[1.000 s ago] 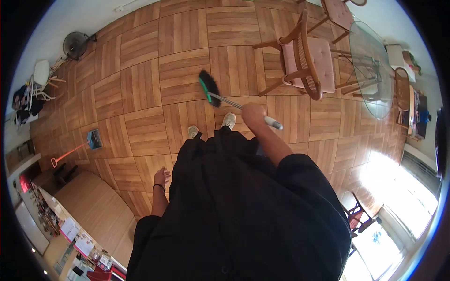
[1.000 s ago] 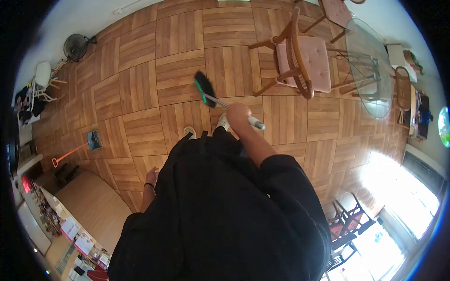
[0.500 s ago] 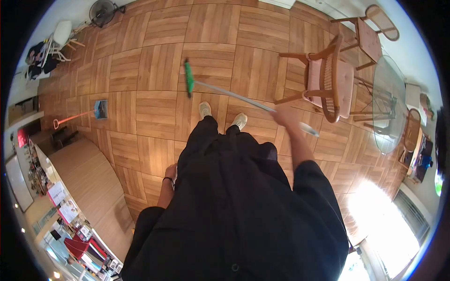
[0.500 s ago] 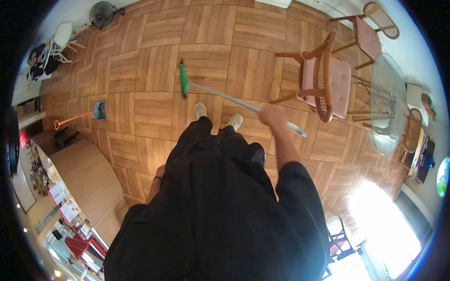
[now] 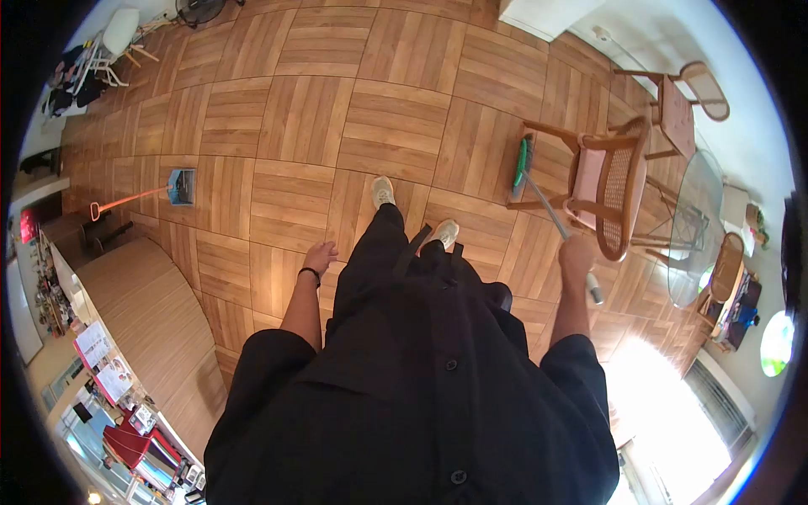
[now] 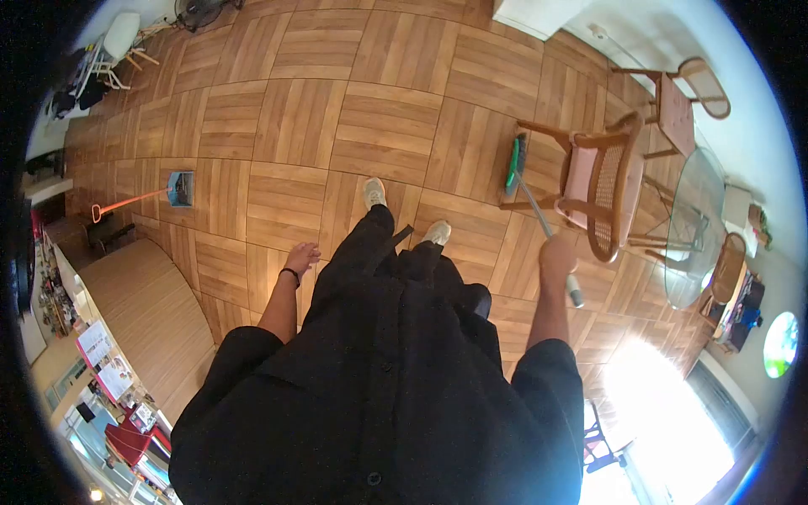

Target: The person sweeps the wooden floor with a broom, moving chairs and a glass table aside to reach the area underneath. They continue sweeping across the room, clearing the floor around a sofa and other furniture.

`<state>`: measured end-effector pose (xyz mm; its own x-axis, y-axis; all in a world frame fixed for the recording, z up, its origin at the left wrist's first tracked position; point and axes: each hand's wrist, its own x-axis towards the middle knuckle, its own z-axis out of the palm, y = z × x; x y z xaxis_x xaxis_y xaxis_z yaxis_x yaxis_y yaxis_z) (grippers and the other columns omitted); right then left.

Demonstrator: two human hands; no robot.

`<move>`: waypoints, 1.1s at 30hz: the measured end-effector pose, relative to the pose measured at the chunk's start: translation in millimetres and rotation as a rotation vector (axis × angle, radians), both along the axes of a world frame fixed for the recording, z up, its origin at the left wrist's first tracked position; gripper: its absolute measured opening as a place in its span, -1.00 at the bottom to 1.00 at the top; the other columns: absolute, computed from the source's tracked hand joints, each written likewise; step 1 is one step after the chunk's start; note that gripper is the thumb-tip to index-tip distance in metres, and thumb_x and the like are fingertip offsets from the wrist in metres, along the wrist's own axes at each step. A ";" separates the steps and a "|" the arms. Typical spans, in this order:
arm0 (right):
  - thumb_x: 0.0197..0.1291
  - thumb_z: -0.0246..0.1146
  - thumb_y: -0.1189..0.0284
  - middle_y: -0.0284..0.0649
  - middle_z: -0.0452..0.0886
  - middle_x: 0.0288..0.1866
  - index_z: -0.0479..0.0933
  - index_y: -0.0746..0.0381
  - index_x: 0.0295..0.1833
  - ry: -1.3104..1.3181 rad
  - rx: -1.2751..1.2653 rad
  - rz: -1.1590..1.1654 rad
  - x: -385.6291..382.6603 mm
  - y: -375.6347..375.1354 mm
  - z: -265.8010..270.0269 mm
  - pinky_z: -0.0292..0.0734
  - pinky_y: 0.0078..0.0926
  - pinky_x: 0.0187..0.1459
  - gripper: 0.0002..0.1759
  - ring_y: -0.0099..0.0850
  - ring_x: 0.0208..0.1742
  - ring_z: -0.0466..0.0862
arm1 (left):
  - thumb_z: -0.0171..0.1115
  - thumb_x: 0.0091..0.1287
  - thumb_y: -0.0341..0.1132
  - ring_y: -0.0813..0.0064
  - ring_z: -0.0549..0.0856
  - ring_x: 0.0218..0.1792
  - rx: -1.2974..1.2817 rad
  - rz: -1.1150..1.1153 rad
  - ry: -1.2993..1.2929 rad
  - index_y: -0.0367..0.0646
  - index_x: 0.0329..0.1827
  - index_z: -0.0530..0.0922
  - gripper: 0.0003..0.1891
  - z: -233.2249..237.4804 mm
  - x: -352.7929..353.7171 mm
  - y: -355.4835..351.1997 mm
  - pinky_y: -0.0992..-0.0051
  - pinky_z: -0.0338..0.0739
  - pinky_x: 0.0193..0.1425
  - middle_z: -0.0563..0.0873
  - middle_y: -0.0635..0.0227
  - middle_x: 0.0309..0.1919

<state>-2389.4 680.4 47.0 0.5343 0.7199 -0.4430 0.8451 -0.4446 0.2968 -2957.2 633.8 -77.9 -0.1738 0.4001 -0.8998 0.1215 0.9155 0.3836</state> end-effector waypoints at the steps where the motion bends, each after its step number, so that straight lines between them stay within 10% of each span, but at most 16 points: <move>1: 0.16 0.10 0.34 0.00 0.64 -0.29 0.61 0.25 -0.26 -0.011 -0.013 0.002 -17.4 9.3 -11.7 0.55 -0.12 -0.22 -0.76 -0.07 -0.23 0.67 | 0.11 0.26 -0.08 0.51 0.59 -0.36 0.021 0.017 0.002 -0.24 -0.13 0.49 -0.63 6.0 -9.0 11.4 0.52 0.42 -0.27 0.63 0.27 -0.35; 20: 0.14 0.07 0.35 0.00 0.66 -0.26 0.63 0.27 -0.25 0.511 -0.217 0.782 -467.8 216.9 -78.3 0.57 -0.17 -0.21 -0.72 -0.06 -0.20 0.67 | 0.03 0.31 0.04 0.54 0.60 -0.45 -0.314 0.570 -0.015 -0.09 -0.18 0.48 -0.64 -27.1 -118.1 -111.4 0.47 0.37 -0.42 0.62 0.39 -0.41; 26: 0.20 0.06 0.10 -0.01 0.64 -0.16 0.61 0.25 -0.18 0.524 -0.190 0.678 -430.3 244.8 -2.6 0.51 -0.12 -0.09 -0.57 -0.06 -0.08 0.62 | -0.03 0.31 0.10 0.47 0.65 -0.34 -0.344 0.519 -0.074 -0.11 0.06 0.48 -0.51 -54.1 -118.7 -118.3 0.31 0.43 -0.20 0.67 0.37 -0.27; 33: 0.16 0.11 0.01 0.04 0.62 -0.19 0.62 0.21 -0.21 0.375 -0.283 0.423 -228.4 227.8 74.2 0.49 -0.12 -0.09 -0.53 -0.04 -0.07 0.60 | -0.02 0.29 0.12 0.53 0.61 -0.41 -0.291 0.278 -0.146 -0.07 -0.10 0.51 -0.56 -78.9 -135.5 -4.1 0.42 0.39 -0.31 0.65 0.45 -0.35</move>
<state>-2617.8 908.3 121.2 0.0006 0.6628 -0.7488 1.0000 0.0034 0.0038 -3092.7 629.7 -156.8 -0.1014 0.0821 -0.9915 -0.1817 0.9783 0.0996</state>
